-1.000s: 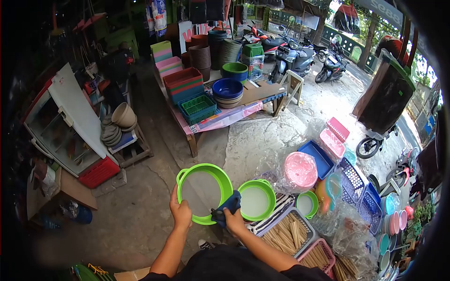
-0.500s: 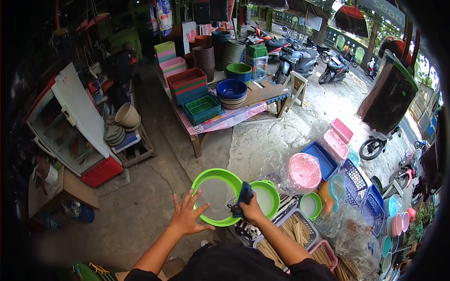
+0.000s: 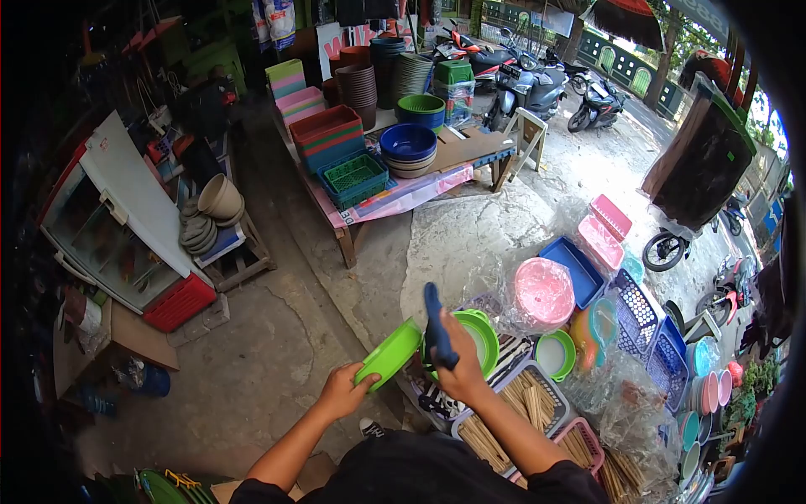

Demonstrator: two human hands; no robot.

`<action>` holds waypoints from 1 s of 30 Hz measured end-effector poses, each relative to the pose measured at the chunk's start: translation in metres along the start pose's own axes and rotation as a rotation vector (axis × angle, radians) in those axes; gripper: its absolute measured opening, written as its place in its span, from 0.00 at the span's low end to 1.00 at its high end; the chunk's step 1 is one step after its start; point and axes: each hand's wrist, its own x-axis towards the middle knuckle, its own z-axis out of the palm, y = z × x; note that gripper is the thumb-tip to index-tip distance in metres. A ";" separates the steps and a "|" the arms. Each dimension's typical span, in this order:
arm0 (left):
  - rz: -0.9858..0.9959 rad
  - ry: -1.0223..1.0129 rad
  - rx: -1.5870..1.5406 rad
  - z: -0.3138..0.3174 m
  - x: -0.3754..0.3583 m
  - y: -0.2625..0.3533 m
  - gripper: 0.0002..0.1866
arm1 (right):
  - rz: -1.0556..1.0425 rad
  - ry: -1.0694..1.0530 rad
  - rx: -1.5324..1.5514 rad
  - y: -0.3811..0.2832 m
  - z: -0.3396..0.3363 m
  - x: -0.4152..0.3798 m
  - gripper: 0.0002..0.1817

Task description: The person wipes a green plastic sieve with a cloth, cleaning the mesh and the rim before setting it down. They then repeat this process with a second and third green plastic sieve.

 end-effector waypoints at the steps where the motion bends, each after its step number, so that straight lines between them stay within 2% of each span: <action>1: -0.188 0.011 -0.250 0.008 0.003 -0.007 0.18 | -0.004 -0.126 -0.105 -0.020 -0.001 -0.001 0.52; 2: -0.127 0.024 -0.454 0.021 0.006 -0.026 0.30 | -0.074 -0.242 -0.156 -0.033 0.000 -0.003 0.53; 3: -0.128 0.025 -0.455 0.024 0.006 -0.017 0.30 | -0.144 -0.359 -0.207 -0.042 0.005 -0.007 0.54; 5: -0.108 0.263 -0.927 0.032 0.006 0.009 0.43 | -0.251 -0.428 -0.242 -0.048 0.022 -0.016 0.55; 6: -0.044 0.230 -0.743 0.031 0.007 0.011 0.50 | -0.295 -0.398 -0.292 -0.048 0.027 -0.018 0.55; 10: -0.094 0.169 -0.792 0.025 0.001 0.018 0.49 | -0.247 -0.344 -0.279 -0.038 0.018 -0.002 0.55; 12: -0.073 0.065 -0.778 0.026 -0.001 0.002 0.49 | -0.088 -0.249 -0.249 -0.034 0.009 0.012 0.45; 13: -0.076 0.071 -0.779 0.025 -0.002 0.004 0.49 | -0.092 -0.253 -0.245 -0.021 0.013 0.012 0.45; 15: -0.053 0.122 -0.758 0.022 -0.005 0.014 0.49 | 0.317 -0.022 0.442 0.021 0.030 0.014 0.30; 17: -0.042 0.132 -0.762 0.015 -0.006 0.020 0.49 | 0.613 -0.079 0.579 0.041 0.029 0.016 0.22; 19: -0.032 0.143 -0.765 0.011 -0.004 0.025 0.49 | 0.671 -0.125 0.610 0.036 0.025 0.024 0.22; 21: -0.104 0.194 -0.774 0.012 -0.002 0.029 0.50 | 0.443 -0.042 0.440 0.023 0.028 0.027 0.22; 23: -0.121 0.183 -0.805 0.005 -0.003 0.026 0.50 | 0.370 -0.007 0.440 0.013 0.030 0.033 0.23; 24: -0.132 0.172 -0.834 0.002 -0.001 0.027 0.51 | 0.250 0.019 0.389 0.008 0.030 0.038 0.24; 25: -0.137 0.173 -0.835 -0.003 0.000 0.030 0.51 | 0.129 0.045 0.338 0.005 0.030 0.041 0.25; 26: -0.124 0.141 -0.855 -0.010 0.002 0.036 0.51 | 0.041 0.032 0.238 0.006 0.032 0.042 0.32; 27: -0.107 0.108 -0.875 -0.014 0.004 0.039 0.50 | 0.042 0.031 0.239 -0.002 0.029 0.045 0.32; 29: -0.102 0.085 -0.851 -0.004 0.012 0.019 0.50 | -0.126 -0.162 -0.051 -0.027 0.024 0.050 0.40; 30: -0.096 0.061 -0.828 -0.003 0.015 0.017 0.50 | -0.158 -0.209 -0.092 -0.032 0.032 0.049 0.45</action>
